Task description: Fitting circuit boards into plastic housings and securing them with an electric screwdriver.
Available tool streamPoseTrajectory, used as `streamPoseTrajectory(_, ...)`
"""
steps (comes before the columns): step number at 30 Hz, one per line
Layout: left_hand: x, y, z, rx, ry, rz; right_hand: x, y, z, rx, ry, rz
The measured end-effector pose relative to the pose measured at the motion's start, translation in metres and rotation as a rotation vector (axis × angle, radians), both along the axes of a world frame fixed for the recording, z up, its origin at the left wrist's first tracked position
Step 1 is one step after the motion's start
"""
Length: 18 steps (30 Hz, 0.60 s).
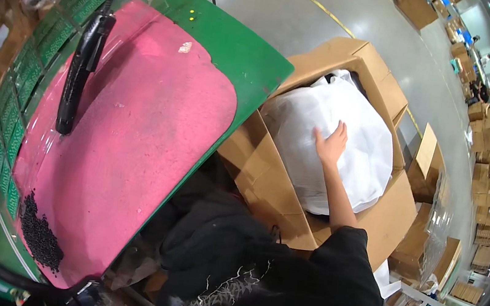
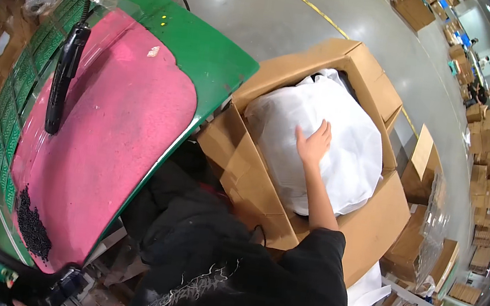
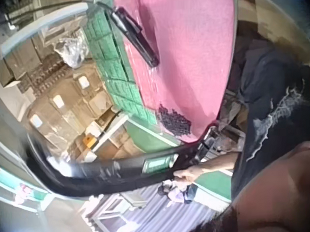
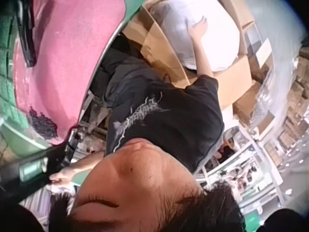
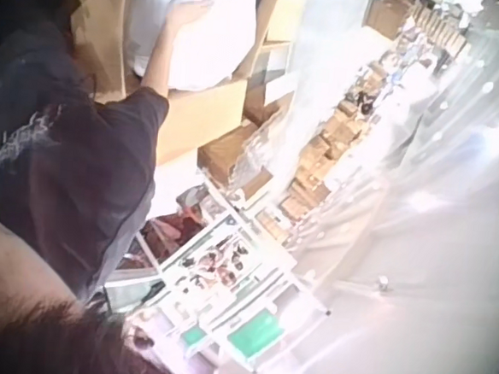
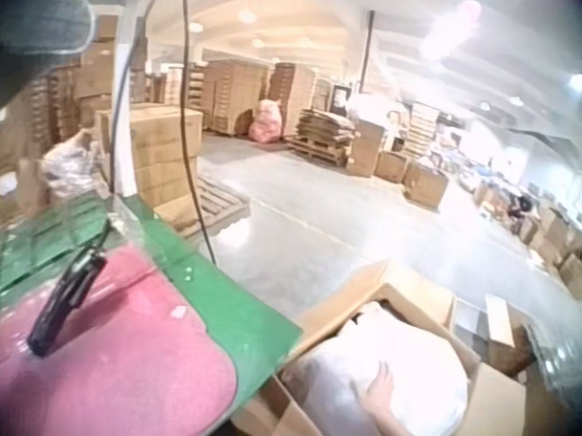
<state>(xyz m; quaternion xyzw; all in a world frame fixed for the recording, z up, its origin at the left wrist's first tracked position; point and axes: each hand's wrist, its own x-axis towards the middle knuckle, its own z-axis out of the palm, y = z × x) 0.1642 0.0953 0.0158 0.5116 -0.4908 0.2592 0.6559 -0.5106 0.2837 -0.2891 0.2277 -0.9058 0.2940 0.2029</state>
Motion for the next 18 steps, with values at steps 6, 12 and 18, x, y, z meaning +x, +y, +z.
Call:
streamPoseTrajectory(6,0.083,0.021,-0.013,0.104,0.350,-0.440,0.021,0.032,-0.077,0.470,-0.046,-0.221)
streamPoseTrajectory(12,0.116,0.017,-0.008,0.207,0.857,-0.670,0.011,0.056,-0.077,0.395,0.049,0.075)
streamPoseTrajectory(18,0.198,0.022,-0.060,0.326,0.881,-0.471,0.039,0.062,-0.019,0.250,-0.244,0.269)
